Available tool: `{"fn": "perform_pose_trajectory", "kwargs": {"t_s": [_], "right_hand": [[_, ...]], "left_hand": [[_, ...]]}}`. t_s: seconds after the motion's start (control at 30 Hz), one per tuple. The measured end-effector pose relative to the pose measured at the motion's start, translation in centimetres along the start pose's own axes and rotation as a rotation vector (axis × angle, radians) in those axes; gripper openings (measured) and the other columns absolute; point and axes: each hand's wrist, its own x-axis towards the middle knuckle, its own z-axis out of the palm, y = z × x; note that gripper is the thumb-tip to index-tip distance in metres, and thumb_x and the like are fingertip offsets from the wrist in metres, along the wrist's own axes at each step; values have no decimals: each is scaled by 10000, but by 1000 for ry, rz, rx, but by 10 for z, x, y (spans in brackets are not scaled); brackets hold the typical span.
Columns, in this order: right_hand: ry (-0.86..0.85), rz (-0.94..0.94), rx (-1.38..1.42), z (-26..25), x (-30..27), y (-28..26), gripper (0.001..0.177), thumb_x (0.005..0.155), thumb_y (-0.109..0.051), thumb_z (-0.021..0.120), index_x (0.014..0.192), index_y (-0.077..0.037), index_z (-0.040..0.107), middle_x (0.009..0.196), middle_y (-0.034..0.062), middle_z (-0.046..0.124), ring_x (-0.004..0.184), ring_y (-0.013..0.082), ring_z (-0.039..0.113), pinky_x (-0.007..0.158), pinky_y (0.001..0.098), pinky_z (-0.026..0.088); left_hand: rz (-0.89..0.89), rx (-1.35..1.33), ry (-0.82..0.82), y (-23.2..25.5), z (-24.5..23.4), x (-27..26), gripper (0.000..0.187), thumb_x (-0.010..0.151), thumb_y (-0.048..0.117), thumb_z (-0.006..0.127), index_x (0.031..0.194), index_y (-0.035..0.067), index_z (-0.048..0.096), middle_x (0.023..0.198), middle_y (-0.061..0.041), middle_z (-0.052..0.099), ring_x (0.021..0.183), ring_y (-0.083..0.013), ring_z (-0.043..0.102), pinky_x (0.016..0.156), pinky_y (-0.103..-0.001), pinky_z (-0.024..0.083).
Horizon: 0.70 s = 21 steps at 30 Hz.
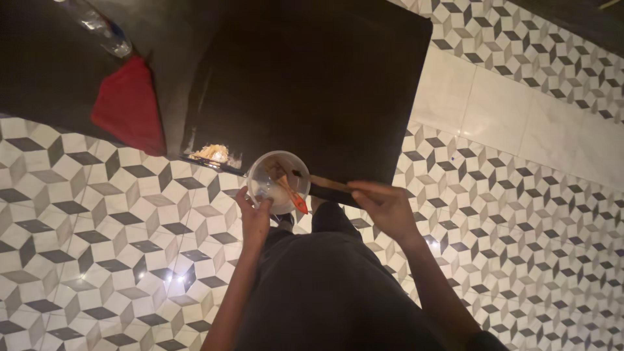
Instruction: The person cleans a dark tabletop using a wooden stick to scrape a small area, then sprays a cleaning solution and wipes the surface with a red cloth. The person moves the container and spray bottle aside to access the work area and continues wiping the table until the end of the clip.
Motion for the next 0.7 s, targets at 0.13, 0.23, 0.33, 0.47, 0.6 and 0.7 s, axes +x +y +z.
{"fn": "perform_pose_trajectory", "kwargs": {"t_s": [0.13, 0.23, 0.33, 0.47, 0.6, 0.7], "right_hand": [[31, 17, 209, -12, 6, 29, 307, 958, -194, 702, 1202, -14, 745, 1044, 127, 796, 900, 164, 757, 841, 299, 605], [63, 51, 377, -27, 8, 55, 328, 974, -189, 663, 1225, 17, 706, 1060, 152, 782, 914, 186, 757, 867, 320, 601], [99, 60, 512, -44, 7, 83, 340, 993, -180, 628, 1247, 41, 670, 1075, 157, 765, 937, 195, 741, 864, 327, 588], [110, 134, 390, -61, 8, 118, 342, 999, -148, 603, 1244, 75, 687, 1081, 142, 761, 938, 185, 706, 833, 304, 557], [70, 122, 459, -72, 14, 153, 346, 990, -148, 615, 1252, 71, 666, 1066, 114, 745, 905, 180, 706, 787, 304, 558], [37, 123, 389, -76, 22, 173, 366, 984, -168, 611, 1262, 59, 683, 1031, 110, 762, 900, 170, 718, 780, 292, 559]], "left_hand": [[-66, -111, -5, -4, -3, -1, 751, 881, 207, 631, 1521, 55, 267, 1271, -236, 570, 1029, -333, 644, 803, -404, 565], [-64, -256, 17, -9, -6, 0, 779, 872, 213, 634, 1509, 42, 219, 1346, -247, 486, 1115, -330, 650, 830, -410, 630], [-84, -268, 57, -16, -12, 2, 782, 883, 229, 636, 1508, 32, 207, 1372, -264, 469, 1128, -334, 649, 834, -405, 642], [-99, -328, 116, -19, -16, 2, 780, 864, 222, 634, 1494, 29, 218, 1367, -249, 482, 1100, -341, 657, 810, -403, 625], [-170, -375, 191, -21, -11, -11, 765, 866, 202, 627, 1487, 26, 216, 1324, -275, 524, 1024, -375, 664, 817, -399, 612], [-174, -451, 229, -18, -8, -23, 726, 846, 177, 606, 1455, 21, 243, 1319, -251, 494, 989, -369, 672, 806, -421, 620]]}}
